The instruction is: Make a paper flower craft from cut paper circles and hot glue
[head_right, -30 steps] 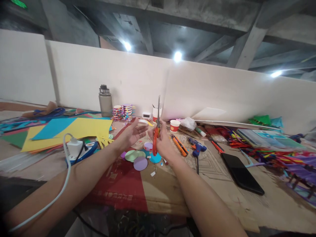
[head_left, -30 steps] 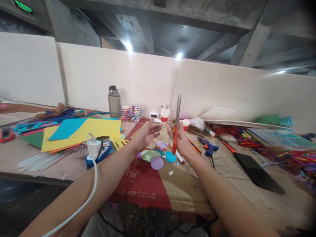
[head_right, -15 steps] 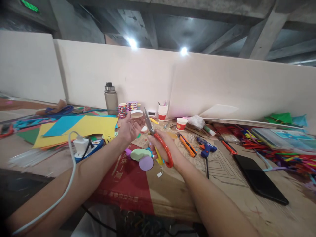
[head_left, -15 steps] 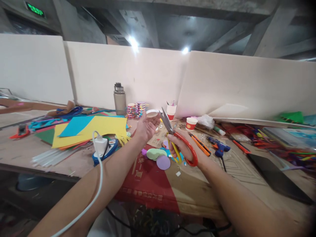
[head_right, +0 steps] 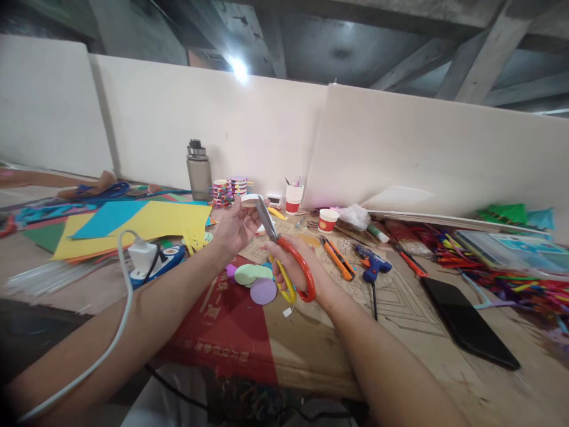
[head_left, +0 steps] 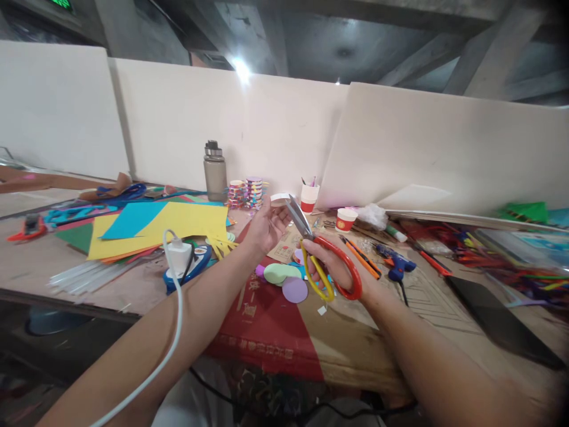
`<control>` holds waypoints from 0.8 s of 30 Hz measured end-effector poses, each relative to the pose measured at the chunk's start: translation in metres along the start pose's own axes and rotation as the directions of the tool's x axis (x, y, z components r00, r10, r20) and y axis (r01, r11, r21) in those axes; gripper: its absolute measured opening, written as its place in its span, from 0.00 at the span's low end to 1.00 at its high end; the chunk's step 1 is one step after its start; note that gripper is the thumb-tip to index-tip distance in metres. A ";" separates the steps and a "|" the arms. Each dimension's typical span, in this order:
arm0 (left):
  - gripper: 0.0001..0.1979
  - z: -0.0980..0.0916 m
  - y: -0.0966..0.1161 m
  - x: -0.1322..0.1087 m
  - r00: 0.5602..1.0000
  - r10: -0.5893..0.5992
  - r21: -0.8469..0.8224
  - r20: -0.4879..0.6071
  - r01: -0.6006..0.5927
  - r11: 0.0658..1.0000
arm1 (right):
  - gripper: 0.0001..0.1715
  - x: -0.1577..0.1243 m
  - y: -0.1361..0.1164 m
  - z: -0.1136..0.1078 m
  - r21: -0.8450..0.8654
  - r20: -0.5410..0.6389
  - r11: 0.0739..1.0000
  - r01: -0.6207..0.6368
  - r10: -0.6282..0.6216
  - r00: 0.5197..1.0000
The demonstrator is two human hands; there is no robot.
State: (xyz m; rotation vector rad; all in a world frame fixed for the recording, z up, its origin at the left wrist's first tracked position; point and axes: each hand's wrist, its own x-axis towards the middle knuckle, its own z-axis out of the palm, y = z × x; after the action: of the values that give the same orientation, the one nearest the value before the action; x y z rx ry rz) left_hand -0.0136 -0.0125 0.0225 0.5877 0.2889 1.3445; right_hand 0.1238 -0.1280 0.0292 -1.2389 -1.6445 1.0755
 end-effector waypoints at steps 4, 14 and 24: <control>0.20 -0.002 -0.001 0.001 1.000 -0.002 0.018 0.028 0.001 1.000 | 0.29 0.000 0.001 -0.001 0.013 0.026 1.000 -0.007 0.006 1.000; 0.19 -0.001 -0.001 -0.001 0.999 -0.023 0.039 0.022 0.022 0.999 | 0.26 0.001 0.005 -0.002 0.083 0.005 0.995 -0.063 0.063 0.998; 0.19 -0.001 -0.001 -0.002 0.999 -0.015 0.042 0.032 0.013 0.999 | 0.27 0.000 0.001 0.000 0.038 -0.029 0.999 -0.028 0.029 0.999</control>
State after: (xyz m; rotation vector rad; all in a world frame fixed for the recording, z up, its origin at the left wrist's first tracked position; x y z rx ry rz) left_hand -0.0136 -0.0142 0.0214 0.6406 0.2947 1.3171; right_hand 0.1239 -0.1282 0.0278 -1.2517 -1.5820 1.0949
